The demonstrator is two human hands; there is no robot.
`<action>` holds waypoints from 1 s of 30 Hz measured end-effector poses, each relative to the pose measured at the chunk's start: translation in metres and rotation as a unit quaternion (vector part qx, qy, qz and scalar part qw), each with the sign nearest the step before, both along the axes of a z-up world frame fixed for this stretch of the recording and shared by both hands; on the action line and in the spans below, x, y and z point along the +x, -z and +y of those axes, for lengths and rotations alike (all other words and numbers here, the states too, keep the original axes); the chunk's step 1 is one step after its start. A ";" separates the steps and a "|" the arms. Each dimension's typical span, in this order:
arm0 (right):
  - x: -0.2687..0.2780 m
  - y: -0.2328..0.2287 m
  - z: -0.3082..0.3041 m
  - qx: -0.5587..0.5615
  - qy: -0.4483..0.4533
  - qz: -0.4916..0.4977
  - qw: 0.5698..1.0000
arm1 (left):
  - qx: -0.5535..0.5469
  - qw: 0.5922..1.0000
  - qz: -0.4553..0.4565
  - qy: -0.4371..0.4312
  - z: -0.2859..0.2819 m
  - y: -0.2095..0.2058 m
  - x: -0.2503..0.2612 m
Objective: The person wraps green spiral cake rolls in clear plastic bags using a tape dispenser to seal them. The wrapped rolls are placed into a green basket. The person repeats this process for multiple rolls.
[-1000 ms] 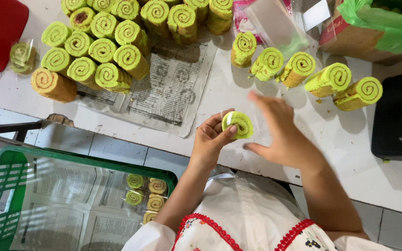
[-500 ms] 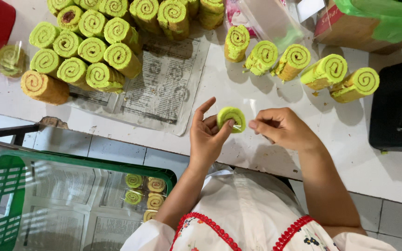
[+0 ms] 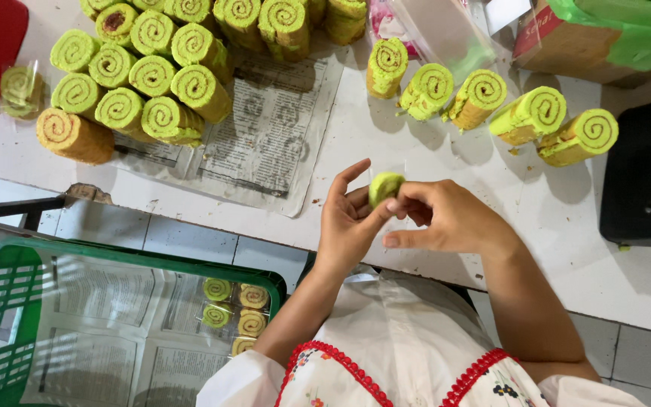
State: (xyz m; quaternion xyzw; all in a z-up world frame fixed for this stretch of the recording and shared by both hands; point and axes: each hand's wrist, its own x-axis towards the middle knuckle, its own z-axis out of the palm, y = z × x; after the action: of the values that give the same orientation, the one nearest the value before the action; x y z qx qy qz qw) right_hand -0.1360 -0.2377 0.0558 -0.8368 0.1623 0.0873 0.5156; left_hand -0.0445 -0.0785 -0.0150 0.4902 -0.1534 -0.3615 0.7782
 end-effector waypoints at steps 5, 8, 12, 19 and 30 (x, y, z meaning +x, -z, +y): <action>-0.004 -0.006 -0.003 -0.010 -0.028 0.024 0.999 | 0.014 0.999 -0.048 0.018 0.002 0.014 0.008; -0.010 -0.011 -0.019 -0.004 -0.016 -0.062 0.998 | 0.023 0.996 -0.080 0.043 0.006 0.009 0.014; 0.002 -0.033 -0.030 -0.069 -0.075 -0.152 0.983 | 0.073 0.973 -0.169 0.140 0.013 -0.022 0.022; -0.002 0.008 -0.031 0.010 -0.084 -0.126 0.988 | 0.131 0.939 -0.244 0.206 0.009 -0.040 0.023; -0.024 0.053 0.004 0.226 0.278 -0.257 0.898 | -0.033 0.995 0.014 -0.095 -0.025 0.008 -0.021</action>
State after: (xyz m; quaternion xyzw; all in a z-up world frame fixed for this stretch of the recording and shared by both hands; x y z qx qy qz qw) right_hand -0.1605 -0.2334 0.0028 -0.6121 0.2260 -0.2437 0.7176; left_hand -0.0651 -0.1031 -0.0228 0.4714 -0.1067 -0.2877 0.8268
